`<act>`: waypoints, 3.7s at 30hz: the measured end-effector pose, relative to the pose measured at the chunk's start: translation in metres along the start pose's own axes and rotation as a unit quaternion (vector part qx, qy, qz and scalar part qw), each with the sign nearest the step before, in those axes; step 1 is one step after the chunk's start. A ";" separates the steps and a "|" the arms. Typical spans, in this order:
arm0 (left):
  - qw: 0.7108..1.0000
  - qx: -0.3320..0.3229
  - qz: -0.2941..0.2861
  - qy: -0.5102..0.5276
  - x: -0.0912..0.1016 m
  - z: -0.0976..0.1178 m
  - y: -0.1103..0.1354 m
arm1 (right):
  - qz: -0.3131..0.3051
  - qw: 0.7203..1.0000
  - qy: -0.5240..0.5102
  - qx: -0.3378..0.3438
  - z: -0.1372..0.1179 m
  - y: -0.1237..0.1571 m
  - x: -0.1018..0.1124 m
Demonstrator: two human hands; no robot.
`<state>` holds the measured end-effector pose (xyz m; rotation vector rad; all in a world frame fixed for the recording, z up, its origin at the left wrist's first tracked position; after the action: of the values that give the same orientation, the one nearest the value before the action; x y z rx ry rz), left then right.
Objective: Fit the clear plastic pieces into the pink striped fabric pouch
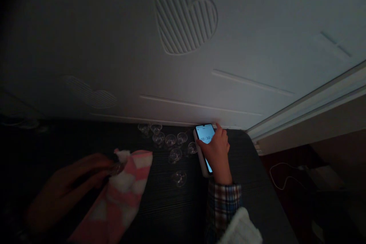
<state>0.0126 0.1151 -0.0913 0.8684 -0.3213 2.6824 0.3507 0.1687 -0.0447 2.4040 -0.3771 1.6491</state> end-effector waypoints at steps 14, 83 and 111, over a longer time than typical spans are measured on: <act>1.000 0.025 -0.004 -0.003 -0.001 -0.007 0.001 | 0.006 1.000 -0.016 0.011 0.003 -0.001 -0.001; 1.000 0.004 -0.026 0.008 -0.003 0.008 -0.003 | 0.016 1.000 -0.008 -0.019 0.003 0.000 -0.001; 0.999 -0.044 -0.004 -0.024 0.001 0.028 -0.011 | -0.139 0.922 -0.245 0.265 -0.147 0.134 -0.034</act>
<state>0.0309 0.1166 -0.0670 0.9061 -0.4423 2.6210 0.1661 0.0903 -0.0212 3.0780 0.3903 1.1067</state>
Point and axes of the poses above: each hand's wrist, its own y-axis away from the middle knuckle, its own x-axis out of the back of the hand, z = x × y, the point moved 9 cm from there along -y, towards the middle knuckle, and after that the axes turned 8 degrees about -z, right-handed, at the moved point
